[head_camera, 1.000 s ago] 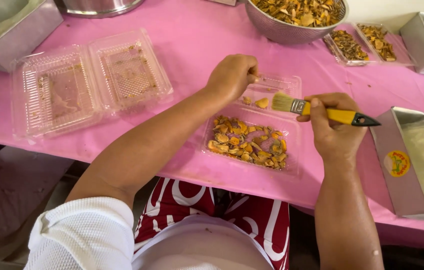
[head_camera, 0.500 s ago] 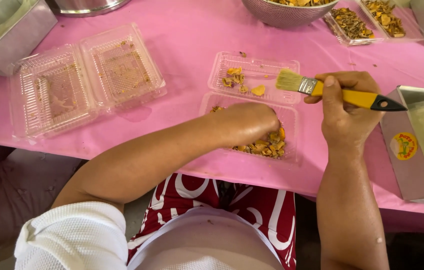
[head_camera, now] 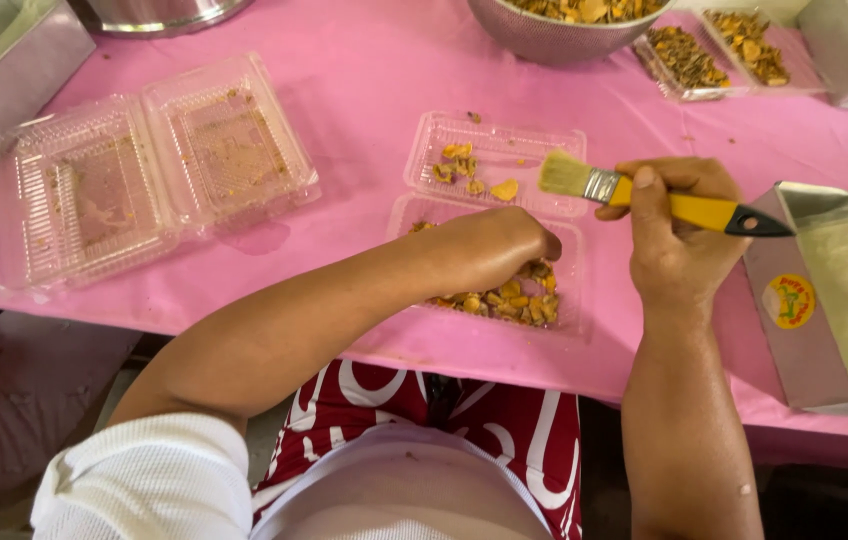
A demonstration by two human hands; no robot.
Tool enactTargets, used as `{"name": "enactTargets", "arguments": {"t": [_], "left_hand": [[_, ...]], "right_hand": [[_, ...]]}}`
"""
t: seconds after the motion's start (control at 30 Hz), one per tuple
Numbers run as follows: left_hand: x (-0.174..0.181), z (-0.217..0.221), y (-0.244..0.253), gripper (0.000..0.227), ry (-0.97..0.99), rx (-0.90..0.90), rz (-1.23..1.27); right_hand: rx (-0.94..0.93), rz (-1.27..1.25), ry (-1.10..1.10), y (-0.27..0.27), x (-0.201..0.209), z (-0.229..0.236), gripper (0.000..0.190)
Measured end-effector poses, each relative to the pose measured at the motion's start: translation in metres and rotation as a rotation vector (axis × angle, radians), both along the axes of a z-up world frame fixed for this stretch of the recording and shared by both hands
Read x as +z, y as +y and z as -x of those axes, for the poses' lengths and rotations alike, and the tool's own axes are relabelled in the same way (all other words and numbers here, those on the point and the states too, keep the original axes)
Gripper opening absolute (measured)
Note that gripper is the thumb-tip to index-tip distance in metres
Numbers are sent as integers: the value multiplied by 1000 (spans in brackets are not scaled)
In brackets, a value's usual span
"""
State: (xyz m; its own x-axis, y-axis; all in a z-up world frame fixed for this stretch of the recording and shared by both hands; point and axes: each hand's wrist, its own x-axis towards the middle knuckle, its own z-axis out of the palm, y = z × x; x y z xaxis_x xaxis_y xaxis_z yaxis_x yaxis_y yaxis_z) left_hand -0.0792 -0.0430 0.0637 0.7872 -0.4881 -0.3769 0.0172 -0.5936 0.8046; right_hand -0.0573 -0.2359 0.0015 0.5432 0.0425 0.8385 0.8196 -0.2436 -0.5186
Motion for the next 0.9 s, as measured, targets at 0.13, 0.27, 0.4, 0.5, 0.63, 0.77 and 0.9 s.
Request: {"name": "enactTargets", "arguments": {"t": [0.13,0.27,0.4,0.5,0.63,0.77,0.9], "left_hand": [[-50,-40,22,69,-622,-242,-145],[-55,-31,40,74,-597,-173,-147],[-40,-20,49,61,-485,9,-15],[-67,-39,55,53,-473,146,84],[-67,-42,67,44,-418,261,242],[-70,-43,69,44,-381,283,314],[-61,-31,72,46,-353,303,425]], "right_hand": [[-4,-16,56,1,-3,-3,15],[5,-13,68,2,-5,0,11],[217,-34,8,1,-10,-11,12],[307,12,19,7,-27,-12,14],[250,243,99,7,-26,-8,18],[243,102,29,1,-27,-11,18],[264,120,39,9,-21,-9,17]]}}
